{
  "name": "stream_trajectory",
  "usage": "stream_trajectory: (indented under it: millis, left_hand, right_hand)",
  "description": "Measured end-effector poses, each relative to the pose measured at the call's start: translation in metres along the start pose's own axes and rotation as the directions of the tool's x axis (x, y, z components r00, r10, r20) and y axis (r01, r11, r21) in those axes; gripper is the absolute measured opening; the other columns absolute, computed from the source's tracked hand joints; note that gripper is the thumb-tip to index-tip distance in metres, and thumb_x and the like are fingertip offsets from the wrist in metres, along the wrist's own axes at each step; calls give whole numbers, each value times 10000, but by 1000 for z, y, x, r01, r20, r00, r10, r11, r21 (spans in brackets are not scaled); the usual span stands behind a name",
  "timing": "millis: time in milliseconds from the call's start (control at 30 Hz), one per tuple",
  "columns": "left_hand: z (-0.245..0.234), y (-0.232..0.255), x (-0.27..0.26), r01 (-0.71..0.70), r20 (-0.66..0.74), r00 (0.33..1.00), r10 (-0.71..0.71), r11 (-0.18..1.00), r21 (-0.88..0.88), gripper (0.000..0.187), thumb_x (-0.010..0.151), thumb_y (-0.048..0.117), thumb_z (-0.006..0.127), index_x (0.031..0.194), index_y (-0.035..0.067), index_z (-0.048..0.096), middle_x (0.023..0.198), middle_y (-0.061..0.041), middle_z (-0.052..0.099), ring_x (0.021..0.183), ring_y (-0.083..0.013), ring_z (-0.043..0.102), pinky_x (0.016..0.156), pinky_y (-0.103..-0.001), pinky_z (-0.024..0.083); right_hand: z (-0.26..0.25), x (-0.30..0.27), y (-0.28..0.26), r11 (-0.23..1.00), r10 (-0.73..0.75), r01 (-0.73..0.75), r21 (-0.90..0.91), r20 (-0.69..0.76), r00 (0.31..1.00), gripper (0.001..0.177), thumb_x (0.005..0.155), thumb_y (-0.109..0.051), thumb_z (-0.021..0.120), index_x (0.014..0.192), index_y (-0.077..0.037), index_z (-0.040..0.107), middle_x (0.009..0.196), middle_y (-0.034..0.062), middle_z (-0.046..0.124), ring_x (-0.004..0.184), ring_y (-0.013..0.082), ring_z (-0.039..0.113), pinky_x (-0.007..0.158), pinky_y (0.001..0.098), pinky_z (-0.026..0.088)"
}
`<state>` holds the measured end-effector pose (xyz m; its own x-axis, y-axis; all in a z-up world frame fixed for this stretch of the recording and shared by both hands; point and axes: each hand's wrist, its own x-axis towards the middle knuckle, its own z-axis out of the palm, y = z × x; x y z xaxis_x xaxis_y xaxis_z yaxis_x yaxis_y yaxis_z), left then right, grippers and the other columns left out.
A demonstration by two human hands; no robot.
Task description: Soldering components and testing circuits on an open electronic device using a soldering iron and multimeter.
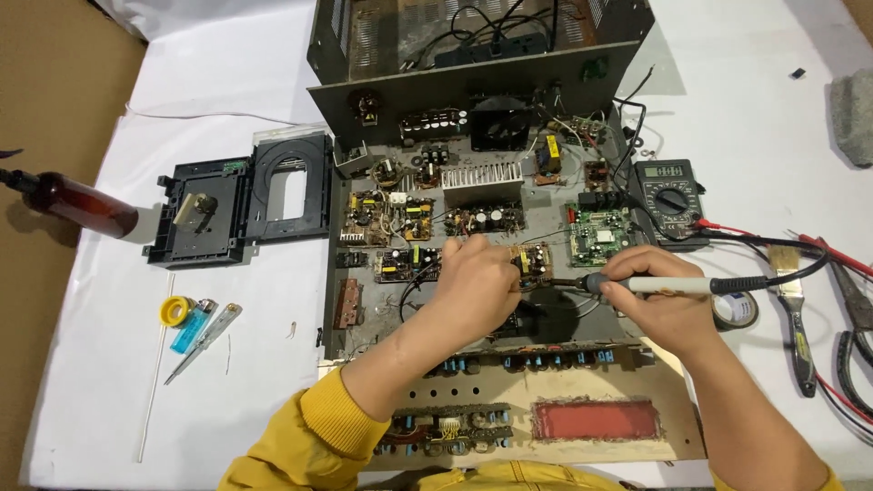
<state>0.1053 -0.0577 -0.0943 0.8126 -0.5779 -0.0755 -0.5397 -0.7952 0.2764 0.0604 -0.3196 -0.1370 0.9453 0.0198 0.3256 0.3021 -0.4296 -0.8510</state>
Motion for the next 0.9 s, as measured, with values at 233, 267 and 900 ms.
stream_trajectory:
  millis: [233,267,900]
  left_hand:
    - [9,-4,-2,-42,-73,996,42,999,8,318,876,210,791,593,127,672,684,42,562,899,-244,501,851,-417,328]
    - [7,-3,-2,-40,-73,997,41,999,7,318,876,210,791,593,127,672,684,42,562,899,-244,501,851,-417,328]
    - [-68,-7,-27,186,90,980,-177,976,-113,187,913,288,772,755,191,793,830,52,711,953,-206,522,980,-418,354]
  right_hand:
    - [5,0,-3,998,-54,54,20,25,998,75,833,-28,786,845,-61,720,910,105,738,900,215,724,852,351,600]
    - [6,0,-2,998,-54,53,20,27,998,75,833,-28,786,845,-61,720,910,105,738,900,215,724,852,351,600]
    - [-9,-2,5,994,33,-23,111,-86,996,68,861,12,747,877,-31,697,979,135,712,912,218,696,848,341,582]
